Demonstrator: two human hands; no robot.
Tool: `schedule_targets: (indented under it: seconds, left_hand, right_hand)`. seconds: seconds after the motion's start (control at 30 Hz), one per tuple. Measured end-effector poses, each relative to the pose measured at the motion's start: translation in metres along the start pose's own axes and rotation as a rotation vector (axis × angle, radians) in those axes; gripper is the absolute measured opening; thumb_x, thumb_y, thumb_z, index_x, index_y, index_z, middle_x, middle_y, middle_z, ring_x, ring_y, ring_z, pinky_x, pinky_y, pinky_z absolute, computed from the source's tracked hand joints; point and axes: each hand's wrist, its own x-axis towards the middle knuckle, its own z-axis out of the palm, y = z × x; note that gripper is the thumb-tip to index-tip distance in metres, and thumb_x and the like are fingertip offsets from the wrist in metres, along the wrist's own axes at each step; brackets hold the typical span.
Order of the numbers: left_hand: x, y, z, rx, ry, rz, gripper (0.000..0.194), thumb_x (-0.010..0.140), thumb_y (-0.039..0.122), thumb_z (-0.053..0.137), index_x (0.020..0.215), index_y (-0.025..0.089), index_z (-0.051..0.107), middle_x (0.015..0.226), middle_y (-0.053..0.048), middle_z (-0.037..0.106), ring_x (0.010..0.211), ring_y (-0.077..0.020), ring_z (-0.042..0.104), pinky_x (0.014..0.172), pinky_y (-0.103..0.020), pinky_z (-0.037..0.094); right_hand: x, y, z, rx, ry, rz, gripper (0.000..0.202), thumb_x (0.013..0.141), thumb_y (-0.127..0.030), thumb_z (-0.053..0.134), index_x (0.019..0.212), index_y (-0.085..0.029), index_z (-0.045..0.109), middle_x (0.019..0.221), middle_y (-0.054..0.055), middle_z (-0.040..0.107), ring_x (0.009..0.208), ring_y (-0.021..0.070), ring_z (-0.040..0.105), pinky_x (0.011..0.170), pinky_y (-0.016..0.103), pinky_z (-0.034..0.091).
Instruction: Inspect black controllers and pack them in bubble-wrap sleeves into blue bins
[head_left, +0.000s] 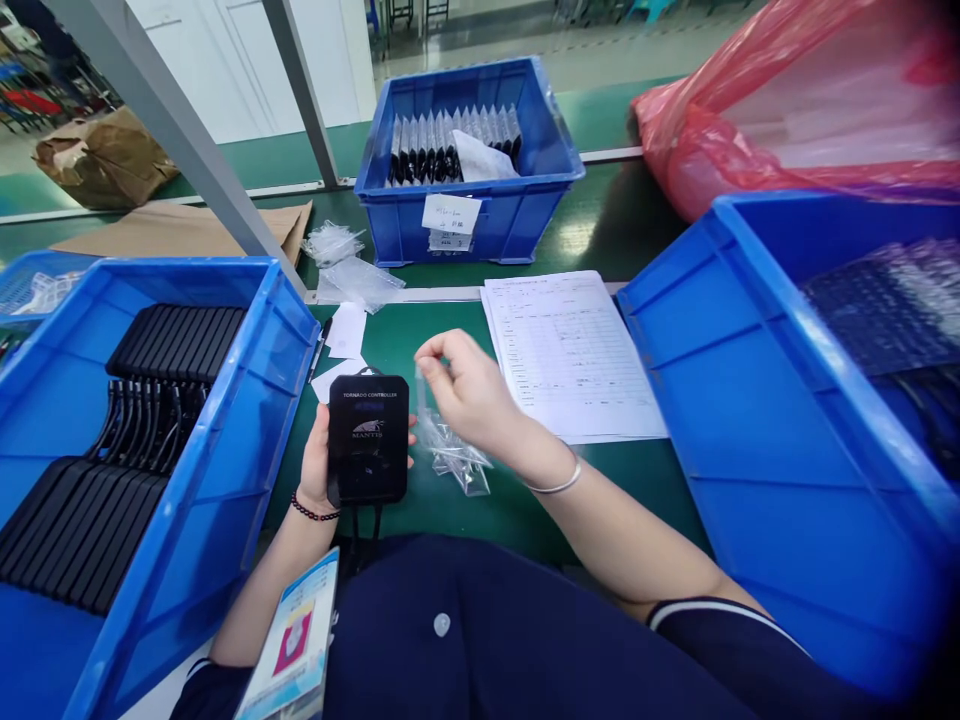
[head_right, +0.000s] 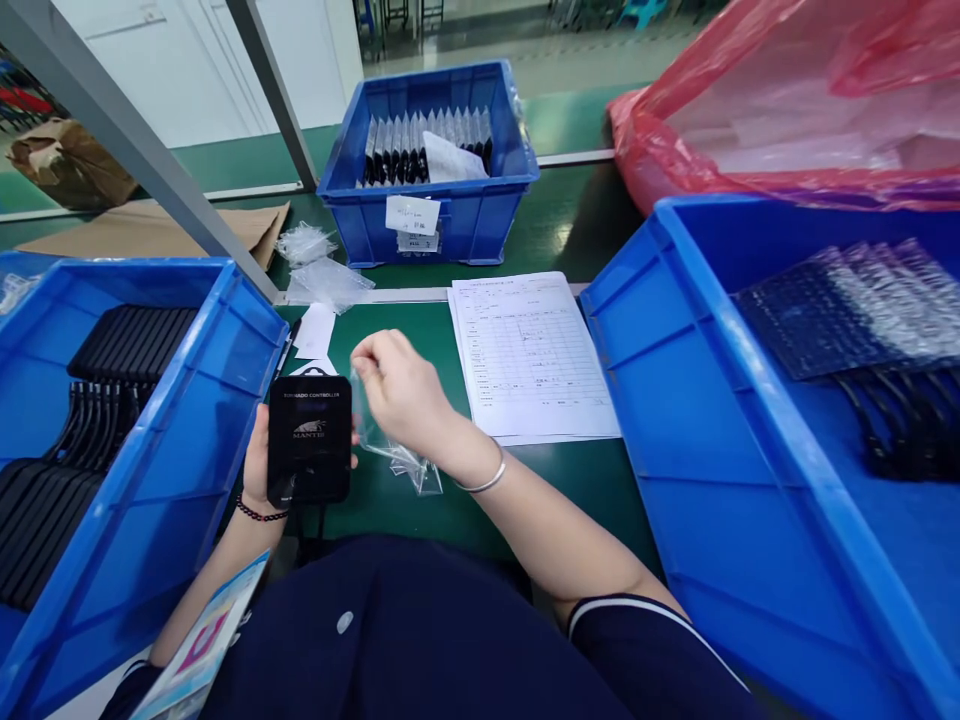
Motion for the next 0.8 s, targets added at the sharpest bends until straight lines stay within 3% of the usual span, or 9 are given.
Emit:
schedule_targets:
  seconds: [0.07,0.2,0.3,0.4,0.5,0.6,0.67,0.73,0.8]
  left_hand:
    - [0.000,-0.002,0.001,-0.005,-0.009,-0.010,0.075,0.081,0.071,0.043,0.130,0.015,0.052,0.117,-0.018,0.063,0.101,-0.0354,0.062,0.082,-0.052,0.051]
    - [-0.006,0.004,-0.002,-0.007,0.040,0.052,0.075,0.082,0.070,0.042,0.131,0.013,0.051,0.121,-0.020,0.061,0.102,-0.0318,0.063,0.083,-0.047,0.053]
    - [-0.013,0.016,-0.008,0.001,0.111,0.161,0.075,0.083,0.070,0.040,0.133,0.014,0.049,0.123,-0.020,0.060,0.103,-0.0309,0.063,0.085,-0.048,0.053]
    - [-0.014,0.028,-0.010,0.006,0.132,0.258,0.075,0.083,0.071,0.039,0.135,0.017,0.047,0.125,-0.018,0.059,0.107,-0.0314,0.062,0.088,-0.049,0.052]
    - [-0.009,0.033,-0.004,-0.009,0.137,0.330,0.077,0.083,0.071,0.038,0.136,0.016,0.045,0.129,-0.018,0.057,0.114,-0.0321,0.057,0.094,-0.047,0.049]
    - [0.003,0.029,0.010,-0.027,0.148,0.397,0.076,0.084,0.069,0.039,0.137,0.014,0.044,0.130,-0.018,0.056,0.121,-0.0316,0.052,0.101,-0.046,0.043]
    - [0.018,0.024,0.020,-0.013,0.146,0.440,0.073,0.085,0.068,0.039,0.135,0.015,0.046,0.128,-0.017,0.057,0.122,-0.0309,0.052,0.101,-0.045,0.043]
    - [0.043,0.024,0.027,0.066,0.144,0.444,0.076,0.084,0.072,0.033,0.128,0.014,0.053,0.125,-0.017,0.059,0.120,-0.0314,0.053,0.098,-0.044,0.044]
    - [0.075,0.033,0.028,0.257,0.241,0.431,0.082,0.082,0.077,0.023,0.117,0.013,0.060,0.118,-0.016,0.062,0.114,-0.0314,0.056,0.093,-0.043,0.047]
  right_hand:
    - [0.002,0.000,0.005,-0.051,-0.019,-0.001,0.011,0.091,-0.016,0.042,0.083,-0.019,0.049,0.085,0.003,0.054,0.076,0.0143,0.051,0.065,0.027,0.039]
    - [0.005,0.010,0.000,-0.116,0.074,0.038,0.011,0.092,-0.017,0.041,0.084,-0.019,0.048,0.086,0.004,0.055,0.079,0.0162,0.052,0.069,0.029,0.040]
    - [-0.014,0.022,0.005,-0.249,-0.138,0.107,0.011,0.093,-0.017,0.041,0.087,-0.018,0.050,0.087,0.005,0.056,0.075,0.0163,0.053,0.065,0.029,0.039]
    - [-0.044,0.039,0.027,-0.542,-0.404,0.156,0.017,0.091,-0.011,0.039,0.091,-0.016,0.055,0.091,0.010,0.059,0.076,0.0199,0.053,0.058,0.030,0.038]
    - [-0.058,0.050,0.041,-0.655,-0.418,0.106,0.020,0.089,-0.009,0.041,0.102,-0.013,0.057,0.095,0.015,0.061,0.092,0.0258,0.053,0.070,0.035,0.044]
    - [-0.053,0.043,0.035,-0.372,-0.245,0.046,0.021,0.089,-0.014,0.047,0.108,-0.013,0.055,0.109,0.016,0.060,0.109,0.0273,0.049,0.092,0.045,0.041]
    - [-0.047,0.029,0.027,0.055,-0.258,0.096,0.020,0.091,-0.024,0.048,0.109,-0.016,0.054,0.110,0.012,0.060,0.107,0.0232,0.052,0.092,0.044,0.043]
    - [-0.043,0.016,0.021,0.573,-0.441,0.256,0.022,0.093,-0.037,0.047,0.101,-0.017,0.052,0.093,0.007,0.062,0.084,0.0169,0.060,0.075,0.035,0.050]
    - [-0.042,0.008,0.017,1.002,-0.551,0.449,0.028,0.089,-0.046,0.053,0.090,-0.019,0.046,0.069,-0.002,0.055,0.052,0.0081,0.049,0.050,0.022,0.042]
